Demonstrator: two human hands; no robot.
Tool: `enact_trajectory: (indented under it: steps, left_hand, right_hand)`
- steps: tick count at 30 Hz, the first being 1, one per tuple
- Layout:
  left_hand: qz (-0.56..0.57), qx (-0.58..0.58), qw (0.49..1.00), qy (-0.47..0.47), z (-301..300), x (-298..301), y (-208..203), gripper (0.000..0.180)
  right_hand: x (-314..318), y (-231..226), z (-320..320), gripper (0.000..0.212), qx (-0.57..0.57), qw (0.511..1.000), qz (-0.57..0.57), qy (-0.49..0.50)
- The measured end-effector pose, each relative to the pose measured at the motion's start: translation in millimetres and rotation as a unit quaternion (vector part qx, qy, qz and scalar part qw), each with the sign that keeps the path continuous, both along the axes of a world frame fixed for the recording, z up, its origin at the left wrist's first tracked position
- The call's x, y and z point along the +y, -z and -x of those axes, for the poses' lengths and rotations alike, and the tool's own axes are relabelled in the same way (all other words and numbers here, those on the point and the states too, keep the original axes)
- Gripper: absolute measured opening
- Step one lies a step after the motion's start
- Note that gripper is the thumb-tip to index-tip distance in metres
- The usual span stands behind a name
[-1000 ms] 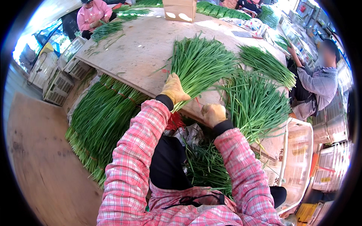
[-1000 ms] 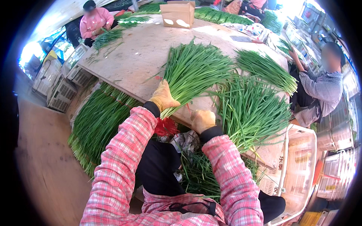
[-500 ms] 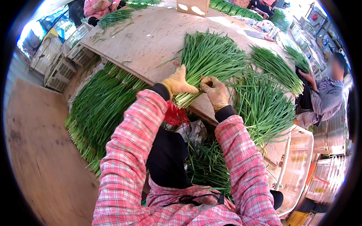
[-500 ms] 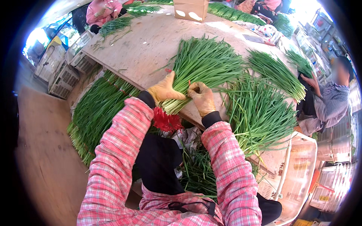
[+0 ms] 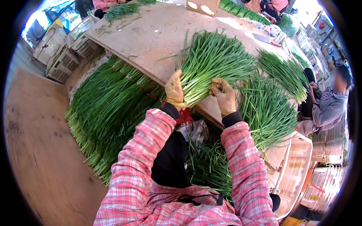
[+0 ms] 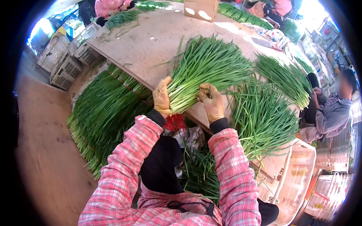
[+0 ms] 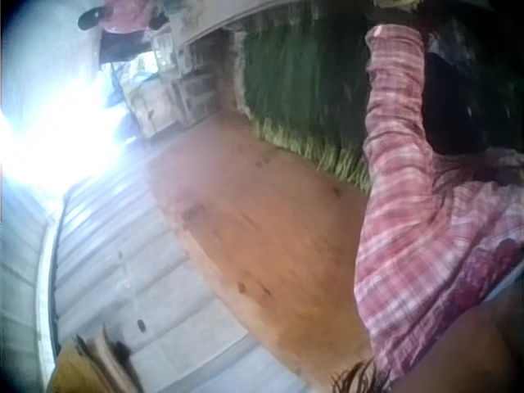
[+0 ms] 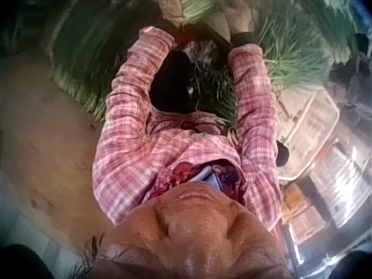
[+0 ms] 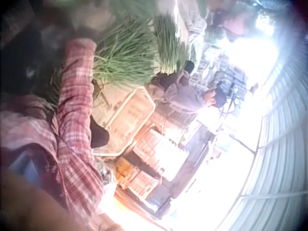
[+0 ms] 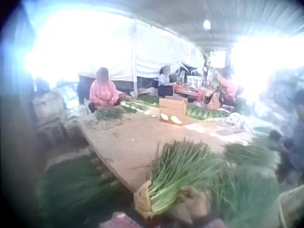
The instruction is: The person bundles chives by gathering the stems into a group, wrapping them with red tape, and cleaning the loose leaves from the bundle by hand.
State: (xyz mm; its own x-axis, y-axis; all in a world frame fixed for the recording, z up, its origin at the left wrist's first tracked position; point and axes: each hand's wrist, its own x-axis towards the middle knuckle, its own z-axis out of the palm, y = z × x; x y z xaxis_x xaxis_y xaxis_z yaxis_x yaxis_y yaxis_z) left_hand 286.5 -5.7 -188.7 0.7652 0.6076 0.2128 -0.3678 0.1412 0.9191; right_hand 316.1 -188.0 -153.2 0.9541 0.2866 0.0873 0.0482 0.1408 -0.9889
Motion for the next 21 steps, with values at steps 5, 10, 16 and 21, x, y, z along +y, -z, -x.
enact_trajectory:
  steps: [5, 10, 16, 21]
  left_hand:
    - [-0.027, 0.023, 0.998, 0.057, 5, 20, -6, 0.032]
    - [-0.068, 0.278, 0.951, 0.116, -41, 93, -13, 0.036]
    - [-0.708, 0.166, 0.66, 0.19, -67, 81, -19, 0.023]
    - [-0.294, 0.191, 0.89, 0.292, -76, 30, -2, 0.026]
  right_hand:
    - [-11, 2, 0, 0.024, 0.022, 1.0, 0.019, -0.01]
    - [-9, -1, 0, 0.024, 0.031, 0.999, 0.015, -0.015]
    - [-10, 2, 0, 0.025, 0.038, 0.999, 0.008, -0.015]
    - [-18, 8, 0, 0.024, 0.022, 1.0, 0.02, -0.003]
